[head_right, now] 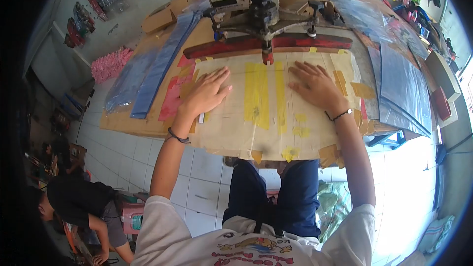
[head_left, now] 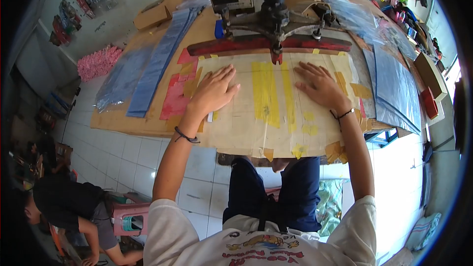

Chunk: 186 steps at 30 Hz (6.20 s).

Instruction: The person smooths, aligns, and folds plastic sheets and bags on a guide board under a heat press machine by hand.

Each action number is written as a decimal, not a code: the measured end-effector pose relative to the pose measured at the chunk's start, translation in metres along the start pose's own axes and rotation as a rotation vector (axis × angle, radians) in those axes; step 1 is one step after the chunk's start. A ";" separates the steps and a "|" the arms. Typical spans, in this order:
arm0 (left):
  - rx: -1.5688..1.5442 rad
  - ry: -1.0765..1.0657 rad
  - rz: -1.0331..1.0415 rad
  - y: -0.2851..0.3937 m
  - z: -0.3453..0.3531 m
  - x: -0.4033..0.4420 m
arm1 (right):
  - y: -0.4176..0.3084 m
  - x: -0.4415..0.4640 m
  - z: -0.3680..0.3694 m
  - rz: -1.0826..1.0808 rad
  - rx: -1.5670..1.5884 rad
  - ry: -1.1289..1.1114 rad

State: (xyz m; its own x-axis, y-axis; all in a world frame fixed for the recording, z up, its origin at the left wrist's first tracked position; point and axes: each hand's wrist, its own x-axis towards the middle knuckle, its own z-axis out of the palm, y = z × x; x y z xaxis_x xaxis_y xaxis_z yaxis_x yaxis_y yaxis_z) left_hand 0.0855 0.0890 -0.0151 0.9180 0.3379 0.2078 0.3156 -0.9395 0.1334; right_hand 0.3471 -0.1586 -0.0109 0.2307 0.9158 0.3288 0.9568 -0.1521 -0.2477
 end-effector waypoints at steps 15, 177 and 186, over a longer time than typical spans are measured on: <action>-0.080 0.087 -0.136 -0.003 0.005 0.006 | 0.012 0.009 0.006 0.082 0.000 0.053; -0.229 -0.020 -0.157 -0.038 -0.021 -0.022 | 0.034 -0.009 -0.028 0.070 -0.062 -0.066; -0.203 0.077 -0.017 -0.036 -0.012 -0.015 | 0.049 -0.004 -0.009 0.074 -0.135 -0.006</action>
State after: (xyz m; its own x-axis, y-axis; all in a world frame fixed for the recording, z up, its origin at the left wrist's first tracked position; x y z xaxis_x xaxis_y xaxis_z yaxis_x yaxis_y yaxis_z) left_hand 0.0577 0.1187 -0.0113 0.8892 0.3643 0.2766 0.2687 -0.9054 0.3286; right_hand 0.3944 -0.1731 -0.0160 0.3012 0.9023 0.3084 0.9523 -0.2677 -0.1467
